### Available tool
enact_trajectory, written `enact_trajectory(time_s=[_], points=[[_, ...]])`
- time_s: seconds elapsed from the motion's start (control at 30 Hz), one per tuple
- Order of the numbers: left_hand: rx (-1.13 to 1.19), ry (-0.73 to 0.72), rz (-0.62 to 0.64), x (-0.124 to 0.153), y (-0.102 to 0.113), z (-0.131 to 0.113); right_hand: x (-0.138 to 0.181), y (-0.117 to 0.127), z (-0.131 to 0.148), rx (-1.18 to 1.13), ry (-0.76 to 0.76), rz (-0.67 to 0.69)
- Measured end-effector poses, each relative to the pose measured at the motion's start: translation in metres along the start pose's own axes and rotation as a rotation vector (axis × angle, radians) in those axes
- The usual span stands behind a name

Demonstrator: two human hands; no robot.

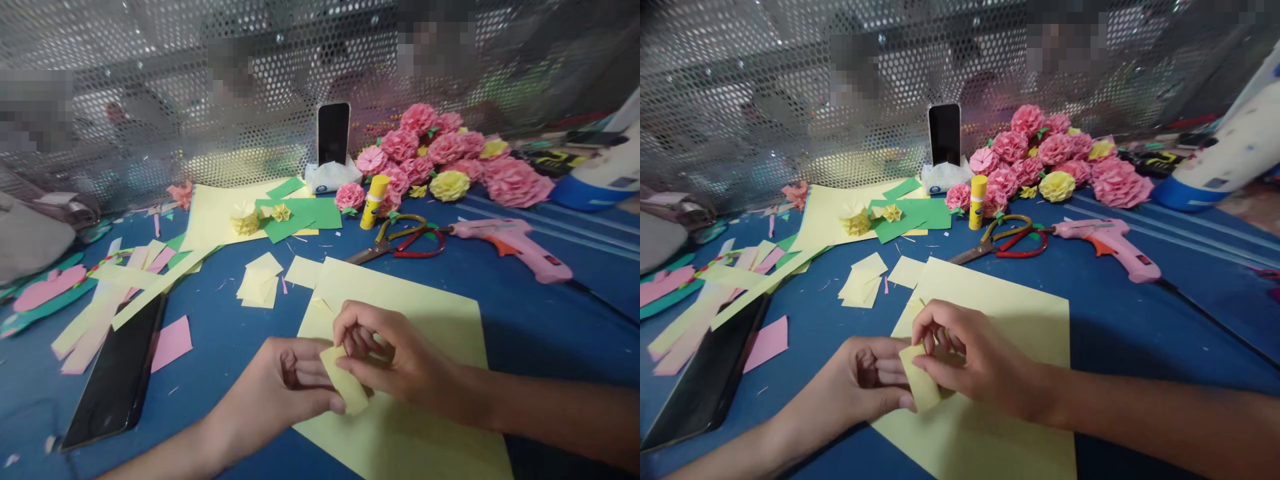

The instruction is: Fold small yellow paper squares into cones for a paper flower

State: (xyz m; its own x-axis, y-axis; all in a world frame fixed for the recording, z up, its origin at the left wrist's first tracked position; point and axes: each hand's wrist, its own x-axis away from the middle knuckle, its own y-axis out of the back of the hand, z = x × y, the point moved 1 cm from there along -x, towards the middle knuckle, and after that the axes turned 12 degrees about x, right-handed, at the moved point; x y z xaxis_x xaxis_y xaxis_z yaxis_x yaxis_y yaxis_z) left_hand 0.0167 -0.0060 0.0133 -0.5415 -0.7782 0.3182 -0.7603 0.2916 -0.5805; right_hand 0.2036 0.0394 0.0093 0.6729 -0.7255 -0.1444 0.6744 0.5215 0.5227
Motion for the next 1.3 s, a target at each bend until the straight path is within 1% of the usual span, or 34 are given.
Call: enact_trajectory(time_s=[0.17, 0.4, 0.9, 1.3], points=[[0.001, -0.012, -0.004, 0.0001, 0.0022, 0.0000, 0.0008, 0.0004, -0.0011, 0.009, 0.061, -0.025], [-0.046, -0.024, -0.006, 0.0016, 0.0038, -0.0020, -0.0007, 0.0006, -0.0047, 0.024, 0.108, -0.050], [-0.064, -0.023, 0.016, 0.0021, 0.0075, -0.0014, 0.0004, 0.0014, -0.0024, 0.001, 0.148, -0.044], [-0.043, -0.023, 0.037, 0.0020, 0.0069, -0.0021, -0.0012, 0.0021, 0.0014, -0.001, 0.145, -0.037]])
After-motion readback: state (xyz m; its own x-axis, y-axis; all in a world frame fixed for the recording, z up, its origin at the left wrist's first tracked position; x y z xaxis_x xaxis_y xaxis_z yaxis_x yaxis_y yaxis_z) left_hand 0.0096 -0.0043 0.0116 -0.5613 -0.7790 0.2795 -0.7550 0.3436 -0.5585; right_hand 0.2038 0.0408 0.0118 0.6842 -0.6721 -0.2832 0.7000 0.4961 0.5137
